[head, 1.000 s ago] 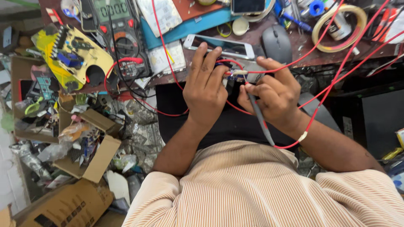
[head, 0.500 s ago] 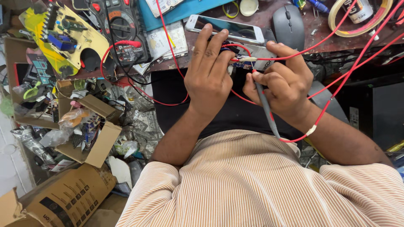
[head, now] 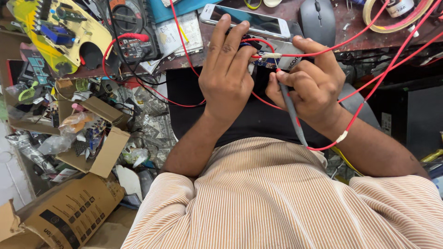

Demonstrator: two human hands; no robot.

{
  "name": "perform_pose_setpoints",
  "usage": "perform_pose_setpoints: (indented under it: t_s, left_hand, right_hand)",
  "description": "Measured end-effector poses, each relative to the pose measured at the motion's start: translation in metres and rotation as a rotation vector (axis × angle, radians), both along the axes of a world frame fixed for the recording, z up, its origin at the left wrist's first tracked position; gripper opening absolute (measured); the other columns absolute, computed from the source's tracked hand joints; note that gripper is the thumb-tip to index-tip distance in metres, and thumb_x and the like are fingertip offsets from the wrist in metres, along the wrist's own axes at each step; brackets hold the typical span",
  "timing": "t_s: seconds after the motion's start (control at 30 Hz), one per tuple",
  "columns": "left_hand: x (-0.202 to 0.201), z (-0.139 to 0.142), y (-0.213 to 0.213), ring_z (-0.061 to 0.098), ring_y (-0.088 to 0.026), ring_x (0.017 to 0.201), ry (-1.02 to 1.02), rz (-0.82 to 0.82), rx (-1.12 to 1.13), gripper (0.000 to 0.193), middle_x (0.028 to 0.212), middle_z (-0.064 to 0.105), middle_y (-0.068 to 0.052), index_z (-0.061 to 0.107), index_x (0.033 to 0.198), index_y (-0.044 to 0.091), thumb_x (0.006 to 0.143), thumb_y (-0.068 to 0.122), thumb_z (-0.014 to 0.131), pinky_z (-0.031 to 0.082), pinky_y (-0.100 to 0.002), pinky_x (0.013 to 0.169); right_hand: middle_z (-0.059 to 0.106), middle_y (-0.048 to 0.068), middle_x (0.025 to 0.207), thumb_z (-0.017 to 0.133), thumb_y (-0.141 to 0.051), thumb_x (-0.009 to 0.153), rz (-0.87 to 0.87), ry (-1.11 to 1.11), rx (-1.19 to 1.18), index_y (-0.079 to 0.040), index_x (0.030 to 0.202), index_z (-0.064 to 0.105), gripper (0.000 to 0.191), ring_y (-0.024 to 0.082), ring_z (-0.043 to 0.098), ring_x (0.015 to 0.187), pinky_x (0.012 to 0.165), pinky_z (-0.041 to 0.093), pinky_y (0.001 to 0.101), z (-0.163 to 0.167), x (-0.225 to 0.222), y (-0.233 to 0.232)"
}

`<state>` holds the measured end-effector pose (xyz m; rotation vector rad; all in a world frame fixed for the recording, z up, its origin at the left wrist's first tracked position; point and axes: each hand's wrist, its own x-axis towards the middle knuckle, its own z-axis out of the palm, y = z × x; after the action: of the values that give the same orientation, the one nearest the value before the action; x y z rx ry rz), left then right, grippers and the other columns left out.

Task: The person sits at a cluttered repair bench and tests a small circuit board using multimeter test leads, touching the probe tips to points on the board while holding it against a smartphone. The person repositions the board and probes repeatedly at different contact points throughout the clip.

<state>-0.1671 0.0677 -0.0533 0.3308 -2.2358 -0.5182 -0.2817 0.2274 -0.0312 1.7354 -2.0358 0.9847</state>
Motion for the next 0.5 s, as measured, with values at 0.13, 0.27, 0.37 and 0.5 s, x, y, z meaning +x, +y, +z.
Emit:
perform_pose_setpoints:
  t_s: [0.13, 0.27, 0.37, 0.5]
  left_hand:
    - [0.0006, -0.0014, -0.0002, 0.055, -0.033, 0.141, -0.004, 0.004, -0.001, 0.011, 0.137, 0.065, -0.009, 0.071, 0.098, 0.001, 0.089, -0.006, 0.071, 0.054, -0.039, 0.107]
    - [0.0001, -0.0021, -0.0005, 0.054, -0.033, 0.141, 0.004, 0.011, -0.027, 0.011, 0.136, 0.065, -0.008, 0.071, 0.096, 0.001, 0.088, -0.006, 0.071, 0.053, -0.042, 0.110]
    - [-0.0001, -0.0026, 0.0001, 0.054, -0.033, 0.142, 0.009, 0.003, -0.007, 0.010, 0.137, 0.065, -0.008, 0.071, 0.097, 0.002, 0.090, -0.006, 0.071, 0.053, -0.042, 0.110]
    - [0.0000, -0.0028, 0.0002, 0.055, -0.033, 0.141, 0.004, 0.012, -0.003, 0.011, 0.136, 0.066, -0.009, 0.072, 0.097, 0.001, 0.089, -0.006, 0.071, 0.053, -0.042, 0.109]
  right_hand:
    - [0.063, 0.009, 0.079, 0.089, -0.001, 0.091, -0.004, 0.007, -0.004, -0.005, 0.088, 0.065, 0.024, 0.041, 0.068, 0.124, 0.094, 0.061, 0.0476, -0.0015, -0.0003, 0.0004]
    - [0.062, 0.009, 0.077, 0.089, -0.001, 0.090, 0.001, 0.013, -0.012, -0.005, 0.086, 0.065, 0.025, 0.041, 0.069, 0.122, 0.092, 0.061, 0.0472, -0.0018, 0.0003, -0.0007]
    - [0.062, 0.009, 0.078, 0.089, -0.002, 0.091, -0.003, 0.012, -0.007, -0.005, 0.088, 0.065, 0.024, 0.041, 0.068, 0.123, 0.095, 0.061, 0.0486, -0.0015, 0.0007, -0.0005]
    - [0.063, 0.009, 0.078, 0.089, -0.001, 0.091, 0.003, 0.013, -0.002, -0.004, 0.087, 0.064, 0.025, 0.041, 0.068, 0.123, 0.095, 0.061, 0.0479, -0.0015, -0.0003, -0.0002]
